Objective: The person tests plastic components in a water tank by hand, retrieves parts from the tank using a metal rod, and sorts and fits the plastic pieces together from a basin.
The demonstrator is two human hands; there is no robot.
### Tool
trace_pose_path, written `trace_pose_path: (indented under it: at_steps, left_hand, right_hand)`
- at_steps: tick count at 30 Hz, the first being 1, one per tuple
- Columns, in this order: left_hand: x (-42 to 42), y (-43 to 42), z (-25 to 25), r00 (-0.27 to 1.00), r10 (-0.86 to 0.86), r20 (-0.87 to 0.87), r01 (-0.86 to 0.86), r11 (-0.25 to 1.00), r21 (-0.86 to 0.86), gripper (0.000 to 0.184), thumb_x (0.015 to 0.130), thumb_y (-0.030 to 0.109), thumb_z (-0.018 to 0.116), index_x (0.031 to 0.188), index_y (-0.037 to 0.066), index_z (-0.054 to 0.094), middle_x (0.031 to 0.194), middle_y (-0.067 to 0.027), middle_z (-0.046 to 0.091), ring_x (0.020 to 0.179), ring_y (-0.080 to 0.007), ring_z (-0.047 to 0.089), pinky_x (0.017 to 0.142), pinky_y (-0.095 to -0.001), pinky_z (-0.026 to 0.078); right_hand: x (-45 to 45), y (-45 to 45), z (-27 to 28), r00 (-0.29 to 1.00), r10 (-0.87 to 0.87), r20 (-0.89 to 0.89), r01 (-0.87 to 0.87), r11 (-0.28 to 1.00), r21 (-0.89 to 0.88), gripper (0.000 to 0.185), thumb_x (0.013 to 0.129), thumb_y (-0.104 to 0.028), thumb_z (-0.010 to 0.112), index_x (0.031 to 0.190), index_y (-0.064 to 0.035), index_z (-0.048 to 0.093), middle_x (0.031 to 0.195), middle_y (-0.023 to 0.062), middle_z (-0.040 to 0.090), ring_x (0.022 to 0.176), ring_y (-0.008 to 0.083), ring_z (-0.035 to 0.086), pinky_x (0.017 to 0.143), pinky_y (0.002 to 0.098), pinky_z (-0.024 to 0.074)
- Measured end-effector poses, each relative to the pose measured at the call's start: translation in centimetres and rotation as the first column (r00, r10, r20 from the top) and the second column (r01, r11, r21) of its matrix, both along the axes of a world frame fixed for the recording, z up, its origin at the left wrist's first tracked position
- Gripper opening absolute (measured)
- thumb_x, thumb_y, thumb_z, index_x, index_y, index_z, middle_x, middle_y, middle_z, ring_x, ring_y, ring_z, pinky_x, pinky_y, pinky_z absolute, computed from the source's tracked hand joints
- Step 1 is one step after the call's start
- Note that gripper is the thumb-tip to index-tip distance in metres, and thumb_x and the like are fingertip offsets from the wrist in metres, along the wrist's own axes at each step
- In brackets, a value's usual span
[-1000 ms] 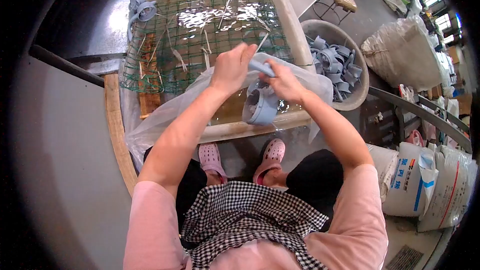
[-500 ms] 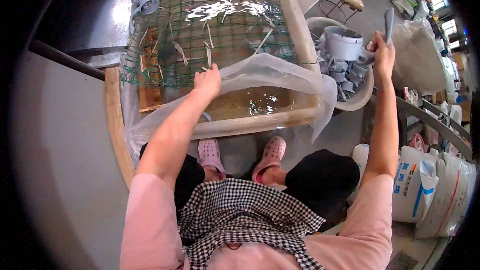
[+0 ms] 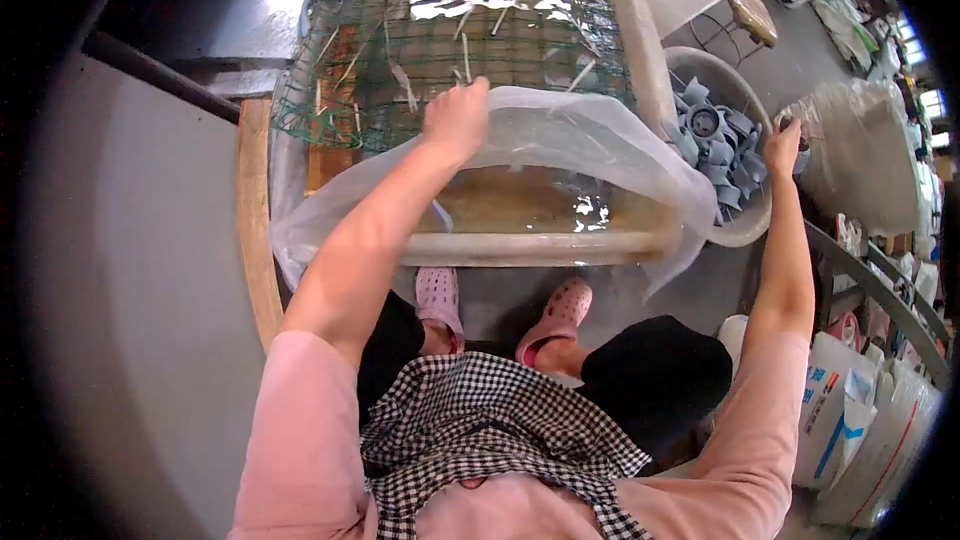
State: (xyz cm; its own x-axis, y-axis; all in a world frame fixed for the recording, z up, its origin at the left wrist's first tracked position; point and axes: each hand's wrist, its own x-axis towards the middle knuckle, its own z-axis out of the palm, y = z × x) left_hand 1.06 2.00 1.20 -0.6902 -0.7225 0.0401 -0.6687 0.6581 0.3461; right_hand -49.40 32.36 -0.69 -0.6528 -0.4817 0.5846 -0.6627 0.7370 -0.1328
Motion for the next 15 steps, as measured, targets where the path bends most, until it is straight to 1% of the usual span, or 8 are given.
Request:
trace_pose_path:
  at_steps: [2,4,6,9,11,12,13,15]
  left_hand:
    - [0.1,0.4,1.3,0.999,-0.013,-0.051,0.009,0.997,-0.081,0.010,0.078,0.007,0.047,0.086,0.003,0.053,0.077,-0.0203,0.063,0.076,-0.0374,0.063,0.064,-0.0481,0.050]
    - [0.1,0.3,1.7,0.995,-0.014,-0.097,0.004,0.995,-0.100,0.010,0.078,0.007,0.047,0.085,0.003,0.053,0.077,-0.0196,0.063,0.076,-0.0371,0.063,0.063,-0.0480,0.050]
    - [0.4,0.2,2.3,0.983,-0.033,-0.180,0.007,0.989,-0.145,0.010,0.077,0.006,0.047,0.085,0.003,0.053,0.075,-0.0165,0.064,0.073,-0.0348,0.063,0.064,-0.0457,0.049]
    - [0.4,-0.3,2.8,0.941,-0.042,-0.335,-0.042,0.970,-0.239,0.013,0.075,0.004,0.048,0.088,0.005,0.051,0.072,-0.0153,0.061,0.070,-0.0367,0.060,0.062,-0.0467,0.046]
    - [0.5,0.4,3.9,0.944,-0.058,-0.326,-0.035,0.961,-0.274,0.012,0.075,0.004,0.048,0.087,0.005,0.052,0.070,-0.0136,0.060,0.068,-0.0344,0.060,0.062,-0.0438,0.046]
    - [0.6,1.1,4.2,0.944,-0.073,-0.321,-0.018,0.962,-0.274,0.012,0.075,0.004,0.048,0.086,0.005,0.052,0.070,-0.0132,0.061,0.068,-0.0329,0.061,0.063,-0.0425,0.045]
    - [0.6,1.6,4.4,0.944,-0.088,-0.319,-0.004,0.960,-0.278,0.012,0.075,0.004,0.048,0.085,0.005,0.052,0.070,-0.0127,0.061,0.067,-0.0314,0.061,0.064,-0.0411,0.045]
    - [0.6,2.2,4.6,0.938,-0.113,-0.326,0.019,0.960,-0.278,0.011,0.074,0.004,0.048,0.084,0.005,0.052,0.070,-0.0121,0.061,0.067,-0.0294,0.062,0.065,-0.0397,0.045]
  right_hand:
    - [3.9,-0.4,0.0,0.996,0.081,-0.033,-0.079,0.994,0.076,0.065,0.078,-0.012,0.063,0.132,0.0001,0.031,0.115,0.0225,0.051,0.106,0.0401,0.047,0.090,0.0449,0.0379]
    - [10.7,-3.1,2.7,0.978,-0.094,0.184,0.039,0.958,0.284,0.066,0.079,-0.017,0.064,0.134,-0.0021,0.031,0.124,0.0259,0.043,0.117,0.0390,0.041,0.097,0.0415,0.0347]
    - [17.5,-7.0,4.6,0.933,0.356,0.044,-0.359,0.925,0.123,0.060,0.077,-0.008,0.064,0.130,-0.0070,0.038,0.119,0.0227,0.047,0.111,0.0372,0.046,0.094,0.0404,0.0383]
    - [30.3,-10.8,6.8,0.556,0.745,0.367,-0.805,0.592,0.018,0.035,0.074,-0.009,0.061,0.107,-0.0078,0.049,0.096,0.0177,0.054,0.089,0.0348,0.054,0.076,0.0408,0.0448]
    - [37.9,-12.7,3.7,0.236,0.751,0.617,-0.961,0.274,0.034,0.019,0.072,-0.009,0.058,0.091,-0.0084,0.056,0.080,0.0144,0.059,0.075,0.0332,0.059,0.064,0.0410,0.0491]
    - [42.1,-13.7,2.1,0.263,0.707,0.656,-0.959,0.265,0.099,0.026,0.075,-0.011,0.061,0.099,-0.0032,0.059,0.077,0.0131,0.061,0.071,0.0327,0.060,0.065,0.0390,0.0488]
    - [45.0,-14.7,-1.8,0.274,0.634,0.724,-0.938,0.341,0.057,0.036,0.074,-0.019,0.062,0.107,-0.0080,0.056,0.093,0.0170,0.062,0.082,0.0358,0.060,0.071,0.0431,0.0496]
    - [48.7,-18.7,-9.9,0.270,0.715,0.644,-0.939,0.343,0.013,0.036,0.074,-0.021,0.062,0.107,-0.0073,0.056,0.100,0.0175,0.060,0.089,0.0359,0.059,0.074,0.0421,0.0493]
